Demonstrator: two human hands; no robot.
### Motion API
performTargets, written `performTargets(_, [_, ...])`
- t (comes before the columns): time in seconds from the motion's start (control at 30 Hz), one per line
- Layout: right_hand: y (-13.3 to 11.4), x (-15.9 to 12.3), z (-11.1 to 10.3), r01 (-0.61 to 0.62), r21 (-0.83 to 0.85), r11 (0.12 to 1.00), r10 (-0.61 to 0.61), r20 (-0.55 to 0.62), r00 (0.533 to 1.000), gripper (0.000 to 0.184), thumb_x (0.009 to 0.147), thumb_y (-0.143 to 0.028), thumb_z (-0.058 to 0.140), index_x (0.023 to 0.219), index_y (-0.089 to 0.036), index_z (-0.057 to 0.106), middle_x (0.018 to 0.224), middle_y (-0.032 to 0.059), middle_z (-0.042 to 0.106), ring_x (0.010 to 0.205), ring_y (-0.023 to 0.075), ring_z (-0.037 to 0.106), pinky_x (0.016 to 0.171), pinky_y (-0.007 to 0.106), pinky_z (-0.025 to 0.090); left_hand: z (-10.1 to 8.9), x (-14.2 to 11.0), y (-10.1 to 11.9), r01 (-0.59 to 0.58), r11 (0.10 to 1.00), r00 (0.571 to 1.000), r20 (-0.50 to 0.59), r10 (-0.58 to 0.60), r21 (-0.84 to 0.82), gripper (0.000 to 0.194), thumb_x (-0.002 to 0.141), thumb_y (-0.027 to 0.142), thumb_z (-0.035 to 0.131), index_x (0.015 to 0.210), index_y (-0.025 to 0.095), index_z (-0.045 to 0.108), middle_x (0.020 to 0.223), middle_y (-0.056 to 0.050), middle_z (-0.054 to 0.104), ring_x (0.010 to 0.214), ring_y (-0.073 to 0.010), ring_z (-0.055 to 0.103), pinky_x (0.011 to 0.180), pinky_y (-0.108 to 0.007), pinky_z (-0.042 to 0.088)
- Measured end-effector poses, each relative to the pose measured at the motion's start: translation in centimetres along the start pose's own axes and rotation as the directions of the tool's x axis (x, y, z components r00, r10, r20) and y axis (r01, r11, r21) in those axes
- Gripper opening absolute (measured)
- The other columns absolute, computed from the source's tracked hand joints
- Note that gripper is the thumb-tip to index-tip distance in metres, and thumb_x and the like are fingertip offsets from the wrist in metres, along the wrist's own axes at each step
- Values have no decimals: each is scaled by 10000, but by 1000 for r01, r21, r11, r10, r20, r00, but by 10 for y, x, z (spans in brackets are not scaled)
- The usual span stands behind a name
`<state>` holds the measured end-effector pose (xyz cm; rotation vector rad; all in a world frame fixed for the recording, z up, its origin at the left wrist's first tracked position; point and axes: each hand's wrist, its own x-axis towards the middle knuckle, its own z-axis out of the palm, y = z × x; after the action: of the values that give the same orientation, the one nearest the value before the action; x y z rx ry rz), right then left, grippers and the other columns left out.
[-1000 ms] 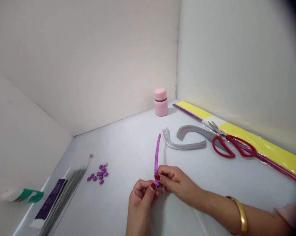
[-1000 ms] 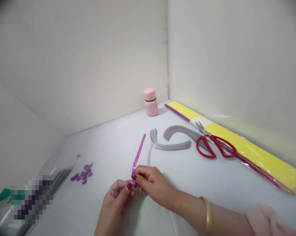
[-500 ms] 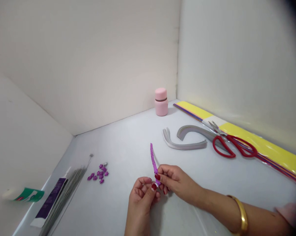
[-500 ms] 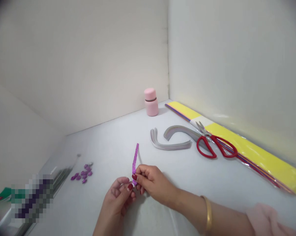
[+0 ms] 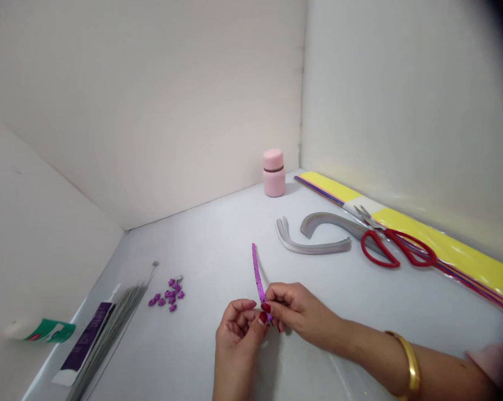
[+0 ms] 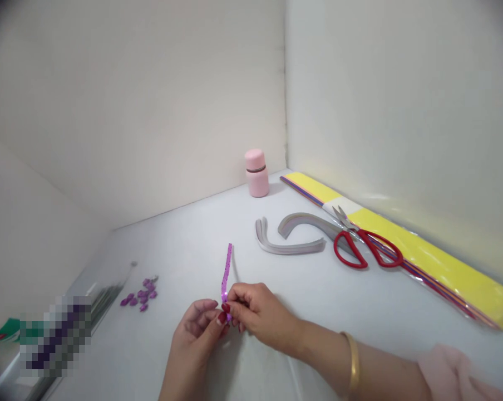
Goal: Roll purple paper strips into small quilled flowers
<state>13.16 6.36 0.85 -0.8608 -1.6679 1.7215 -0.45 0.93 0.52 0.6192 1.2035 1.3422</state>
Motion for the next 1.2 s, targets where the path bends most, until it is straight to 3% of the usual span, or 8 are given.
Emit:
performTargets(0.23, [4,4,1,-54,249,967,59,-12,998,278,758,-396,606,696,-144,505,550,-47,502,442,54,439,435,170,306,3,-2,2,-58,998,998,32,58,-5,265,608,235,767,766,153,571,572,13,657,544,-102,593,552,-191,435])
performTargets(0.37, [3,4,1,-84,304,949,95,-20,995,303,728,-417,632,683,-143,509,538,-49,511,423,50,435,421,167,289,3,-5,3,-88,995,993,87,83,53,220,660,215,727,785,168,553,579,21,661,560,-106,604,579,-201,444])
performTargets(0.53, [1,3,2,-115,337,934,127,-13,992,313,716,-421,642,681,-144,501,531,-44,531,416,49,433,428,169,293,5,-9,1,-200,967,979,65,192,159,128,693,209,687,755,162,585,609,1,670,587,-124,614,582,-211,458])
performTargets(0.67, [0,3,3,-63,286,956,72,-23,997,291,750,-409,613,684,-150,499,553,-45,519,459,60,439,469,181,333,4,-8,0,-147,983,988,74,139,111,155,671,220,704,744,165,579,594,-9,674,586,-139,619,595,-231,465])
performTargets(0.9, [-1,-1,3,94,0,996,-93,-78,993,219,838,-312,515,686,-155,517,595,-35,477,565,95,461,551,210,377,3,-5,1,-48,988,999,18,46,148,184,624,229,739,722,136,614,613,-28,678,606,-138,610,584,-214,451])
performTargets(1.07, [0,-2,1,114,-51,992,-118,-102,988,208,846,-302,501,689,-166,512,598,-36,456,567,100,455,553,213,379,4,-6,-7,-102,962,990,-72,124,254,141,626,241,720,633,136,626,563,-17,641,525,-117,540,495,-187,408])
performTargets(1.2, [1,-3,3,109,-12,994,-110,-112,988,218,843,-322,506,697,-162,520,591,-38,458,553,94,453,541,208,377,5,-10,-9,-142,892,975,-97,202,429,137,676,259,667,596,158,620,539,-11,619,494,-125,521,480,-196,400])
